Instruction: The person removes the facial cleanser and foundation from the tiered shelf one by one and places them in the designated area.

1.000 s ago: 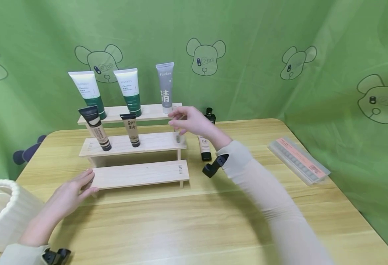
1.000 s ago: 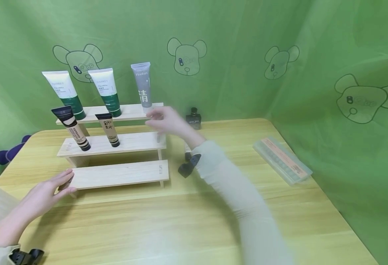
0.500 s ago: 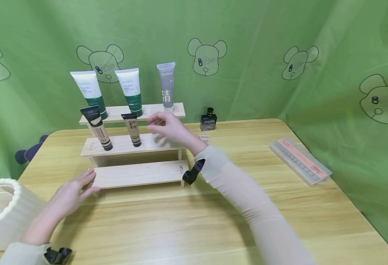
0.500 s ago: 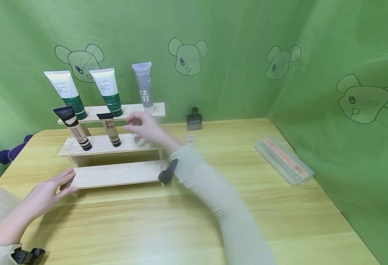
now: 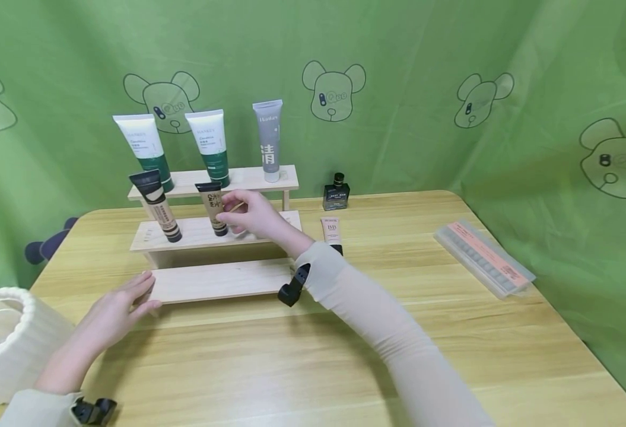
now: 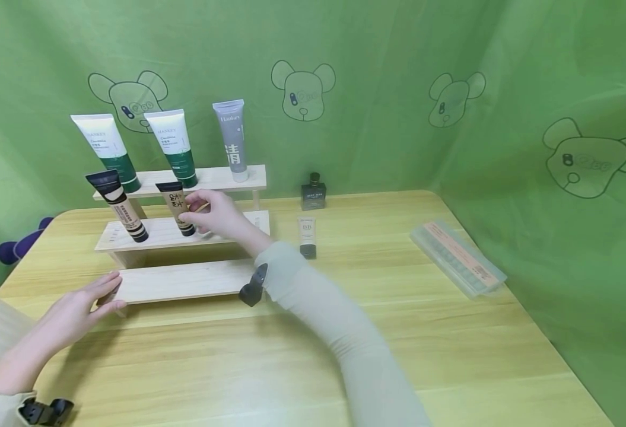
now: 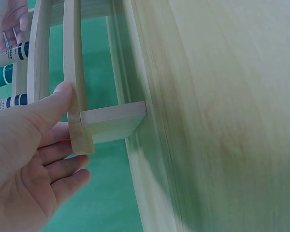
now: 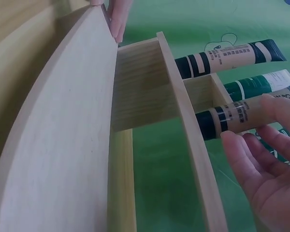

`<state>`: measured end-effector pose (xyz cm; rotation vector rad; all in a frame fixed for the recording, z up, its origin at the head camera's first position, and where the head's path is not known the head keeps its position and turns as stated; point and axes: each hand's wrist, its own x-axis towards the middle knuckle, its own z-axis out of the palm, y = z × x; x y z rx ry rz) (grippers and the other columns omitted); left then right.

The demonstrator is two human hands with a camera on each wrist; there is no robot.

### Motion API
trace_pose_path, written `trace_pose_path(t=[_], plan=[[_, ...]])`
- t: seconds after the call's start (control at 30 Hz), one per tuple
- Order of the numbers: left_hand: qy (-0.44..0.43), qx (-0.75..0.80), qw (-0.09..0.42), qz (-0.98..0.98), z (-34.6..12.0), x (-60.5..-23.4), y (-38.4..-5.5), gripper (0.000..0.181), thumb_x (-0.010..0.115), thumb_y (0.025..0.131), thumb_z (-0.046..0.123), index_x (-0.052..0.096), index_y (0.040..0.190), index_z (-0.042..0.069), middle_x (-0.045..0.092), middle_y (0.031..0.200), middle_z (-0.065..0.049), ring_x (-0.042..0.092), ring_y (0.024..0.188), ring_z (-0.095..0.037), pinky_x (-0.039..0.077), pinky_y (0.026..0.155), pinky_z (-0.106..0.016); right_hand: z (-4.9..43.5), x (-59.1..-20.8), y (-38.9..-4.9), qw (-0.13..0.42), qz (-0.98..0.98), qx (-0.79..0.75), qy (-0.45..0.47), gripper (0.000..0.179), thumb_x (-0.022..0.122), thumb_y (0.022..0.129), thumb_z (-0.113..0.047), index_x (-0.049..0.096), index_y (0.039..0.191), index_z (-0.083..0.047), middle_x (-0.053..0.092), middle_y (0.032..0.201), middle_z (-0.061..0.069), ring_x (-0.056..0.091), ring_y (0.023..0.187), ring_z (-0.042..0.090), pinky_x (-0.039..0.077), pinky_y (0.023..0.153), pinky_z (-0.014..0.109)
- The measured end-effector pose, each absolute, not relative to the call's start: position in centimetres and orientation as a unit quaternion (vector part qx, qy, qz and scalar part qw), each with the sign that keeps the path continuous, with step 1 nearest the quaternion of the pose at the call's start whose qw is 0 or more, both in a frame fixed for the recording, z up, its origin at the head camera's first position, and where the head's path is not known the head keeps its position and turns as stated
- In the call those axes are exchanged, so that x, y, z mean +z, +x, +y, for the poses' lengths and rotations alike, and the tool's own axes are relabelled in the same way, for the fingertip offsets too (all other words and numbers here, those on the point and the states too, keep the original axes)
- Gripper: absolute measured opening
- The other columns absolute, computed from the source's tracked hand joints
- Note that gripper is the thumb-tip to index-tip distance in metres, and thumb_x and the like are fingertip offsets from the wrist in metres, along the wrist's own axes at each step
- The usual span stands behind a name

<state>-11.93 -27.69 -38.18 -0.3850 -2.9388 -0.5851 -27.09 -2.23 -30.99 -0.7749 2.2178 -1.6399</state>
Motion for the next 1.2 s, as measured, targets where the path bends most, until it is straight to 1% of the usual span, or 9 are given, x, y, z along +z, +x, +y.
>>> trace_pose_path(t=[0.33, 0.63, 0.8, 1.0, 1.2], plan=[[-0.123, -0.195, 0.053, -0.972, -27.6, -38.1, -11.9, 0.057, 0.063, 0.088, 0.026, 0.046, 0.126, -0.013, 0.039, 0.133, -0.03, 0.039, 0.118, -0.048, 0.031, 0.095, -0.059, -2.7, -31.4, -27.1, 0.122, 0.766, -0.584, -0.239, 0.033, 0.068, 0.084, -0.009, 0.058, 0.114, 0.002, 0.059, 0.097, 0.007, 0.058, 0.077, 0.016, 0.056, 0.061, 0.029], [-0.127, -0.195, 0.061, -0.971, -27.7, -38.3, -11.9, 0.057, 0.064, 0.087, 0.026, 0.047, 0.125, -0.013, 0.04, 0.132, -0.03, 0.039, 0.118, -0.048, 0.032, 0.095, -0.059, -2.7, -31.5, -26.9, 0.121, 0.767, -0.58, -0.246, 0.031, 0.067, 0.085, -0.01, 0.058, 0.113, 0.001, 0.06, 0.098, 0.007, 0.058, 0.083, 0.016, 0.055, 0.064, 0.028], [-0.133, -0.196, 0.066, -0.969, -27.7, -38.5, -11.9, 0.057, 0.064, 0.087, 0.026, 0.048, 0.124, -0.013, 0.041, 0.131, -0.031, 0.04, 0.117, -0.048, 0.033, 0.094, -0.06, -2.5, -31.5, -26.8, 0.117, 0.768, -0.582, -0.241, 0.031, 0.068, 0.085, -0.011, 0.06, 0.113, 0.0, 0.062, 0.098, 0.006, 0.06, 0.084, 0.015, 0.055, 0.065, 0.027], [-0.132, -0.197, 0.069, -0.969, -27.8, -38.4, -11.9, 0.056, 0.064, 0.087, 0.026, 0.048, 0.124, -0.013, 0.041, 0.131, -0.031, 0.04, 0.117, -0.048, 0.033, 0.094, -0.06, -1.7, -31.5, -26.5, 0.106, 0.768, -0.582, -0.245, 0.032, 0.067, 0.085, -0.01, 0.059, 0.114, 0.002, 0.062, 0.101, 0.009, 0.061, 0.086, 0.017, 0.055, 0.066, 0.025], [-0.134, -0.198, 0.07, -0.969, -27.8, -38.5, -11.8, 0.057, 0.064, 0.087, 0.026, 0.048, 0.124, -0.013, 0.041, 0.131, -0.031, 0.04, 0.117, -0.048, 0.033, 0.094, -0.06, 0.1, -31.3, -26.2, 0.089, 0.773, -0.575, -0.251, 0.032, 0.065, 0.086, -0.009, 0.057, 0.114, 0.004, 0.062, 0.103, 0.013, 0.06, 0.087, 0.02, 0.055, 0.068, 0.025]])
